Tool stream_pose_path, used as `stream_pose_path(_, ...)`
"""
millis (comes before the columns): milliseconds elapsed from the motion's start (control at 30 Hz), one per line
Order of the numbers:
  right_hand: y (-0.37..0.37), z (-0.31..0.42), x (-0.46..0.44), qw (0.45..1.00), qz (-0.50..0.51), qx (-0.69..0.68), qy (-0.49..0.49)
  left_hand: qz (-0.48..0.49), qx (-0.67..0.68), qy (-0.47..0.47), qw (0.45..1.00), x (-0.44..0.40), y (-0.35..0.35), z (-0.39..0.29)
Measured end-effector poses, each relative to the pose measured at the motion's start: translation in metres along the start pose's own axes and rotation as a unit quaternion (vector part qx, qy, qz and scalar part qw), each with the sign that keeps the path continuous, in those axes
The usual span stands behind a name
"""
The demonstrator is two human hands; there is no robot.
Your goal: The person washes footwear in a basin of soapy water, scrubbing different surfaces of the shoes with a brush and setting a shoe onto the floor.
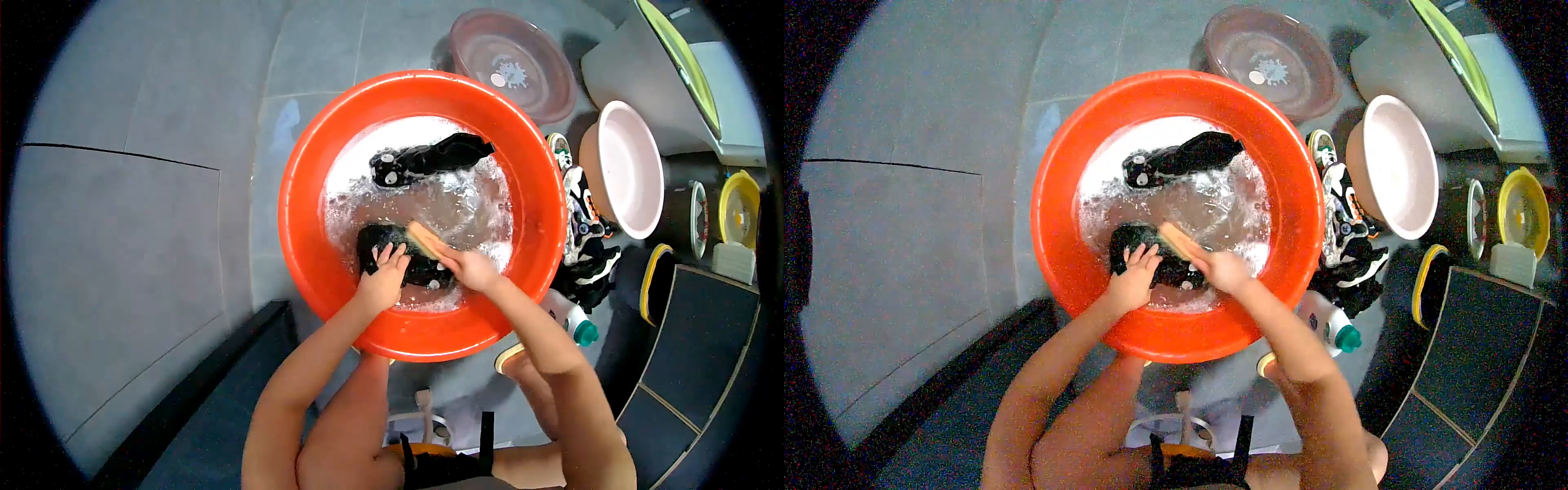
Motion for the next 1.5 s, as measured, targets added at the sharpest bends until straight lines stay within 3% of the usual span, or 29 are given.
stream_pose_path(167,0.008,-0.037,0.005,0.995,0.089,-0.04,0.002,0.044,-0.018,0.016,0.999,0.005,0.008,-0.007)
stream_pose_path(300,-0.014,0.036,-0.053,0.984,0.064,-0.149,0.071,0.016,-0.047,0.001,0.999,-0.009,-0.017,-0.001)
stream_pose_path(400,-0.034,0.067,-0.094,0.987,0.065,-0.106,0.1,0.033,0.032,0.018,0.999,-0.004,-0.007,-0.001)
stream_pose_path(433,-0.035,0.065,-0.092,0.988,0.066,-0.109,0.092,-0.005,-0.021,-0.008,1.0,-0.007,-0.01,-0.001)
stream_pose_path(533,-0.029,0.055,-0.055,0.994,0.071,-0.061,0.056,0.032,0.009,-0.026,0.999,-0.004,-0.003,-0.002)
stream_pose_path(567,-0.027,0.046,-0.037,0.993,0.044,-0.087,0.059,-0.13,0.071,-0.035,0.988,0.002,0.005,0.001)
stream_pose_path(667,-0.019,0.024,0.008,0.998,0.03,-0.027,0.043,-0.14,0.247,-0.124,0.951,0.01,0.035,-0.005)
stream_pose_path(700,-0.015,0.025,0.017,1.0,0.017,-0.012,0.02,-0.372,0.328,-0.094,0.863,0.022,0.055,0.012)
stream_pose_path(733,-0.011,0.028,0.023,1.0,0.002,0.003,-0.002,-0.451,0.194,-0.043,0.87,0.041,0.082,0.014)
stream_pose_path(800,-0.018,0.015,0.013,0.995,-0.075,-0.063,-0.016,-0.451,-0.015,0.137,0.882,0.06,0.118,0.021)
stream_pose_path(867,-0.025,0.007,0.002,0.984,-0.124,-0.125,-0.033,-0.419,0.108,0.279,0.857,0.055,0.071,0.064)
stream_pose_path(900,-0.026,0.008,-0.008,0.978,-0.134,-0.155,-0.042,-0.258,0.324,0.326,0.85,0.031,0.009,0.09)
stream_pose_path(933,-0.028,0.009,-0.016,0.971,-0.145,-0.185,-0.051,-0.006,0.656,0.366,0.66,0.03,-0.019,0.061)
stream_pose_path(967,-0.028,0.022,-0.021,0.972,-0.163,-0.172,-0.008,-0.021,0.712,0.332,0.618,0.022,-0.032,0.06)
stream_pose_path(1000,-0.032,0.036,-0.025,0.983,-0.094,-0.148,-0.048,-0.037,0.764,0.295,0.572,0.008,-0.051,0.06)
stream_pose_path(1100,-0.034,0.069,-0.008,0.985,-0.018,-0.169,-0.008,-0.157,0.753,0.258,0.584,-0.003,-0.066,0.071)
stream_pose_path(1133,-0.037,0.079,0.003,0.983,-0.022,-0.174,0.053,-0.162,0.753,0.277,0.574,0.002,-0.063,0.067)
stream_pose_path(1200,-0.039,0.095,0.007,0.985,-0.01,-0.16,0.062,-0.202,0.72,0.245,0.617,-0.001,-0.051,0.065)
stream_pose_path(1267,-0.035,0.094,-0.015,0.998,0.004,-0.065,0.009,-0.207,0.659,0.249,0.679,0.002,-0.032,0.064)
stream_pose_path(1333,-0.041,0.077,-0.048,0.999,-0.019,-0.047,0.002,-0.155,0.73,0.255,0.615,0.002,-0.025,0.051)
stream_pose_path(1400,-0.035,0.071,-0.076,0.997,-0.048,-0.051,0.02,-0.188,0.637,0.207,0.718,-0.017,-0.043,0.066)
stream_pose_path(1500,-0.034,0.066,-0.08,0.997,-0.019,-0.031,-0.066,-0.221,0.541,0.247,0.773,-0.012,-0.039,0.072)
Point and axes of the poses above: each hand's wrist, its own x-axis away from the middle knuckle, its own y-axis out of the back of the hand, z = x × y, the point moved 9 cm from there along -x, towards the middle knuckle, and after that the axes turned 9 degrees about -x, right-handed, at the moved point
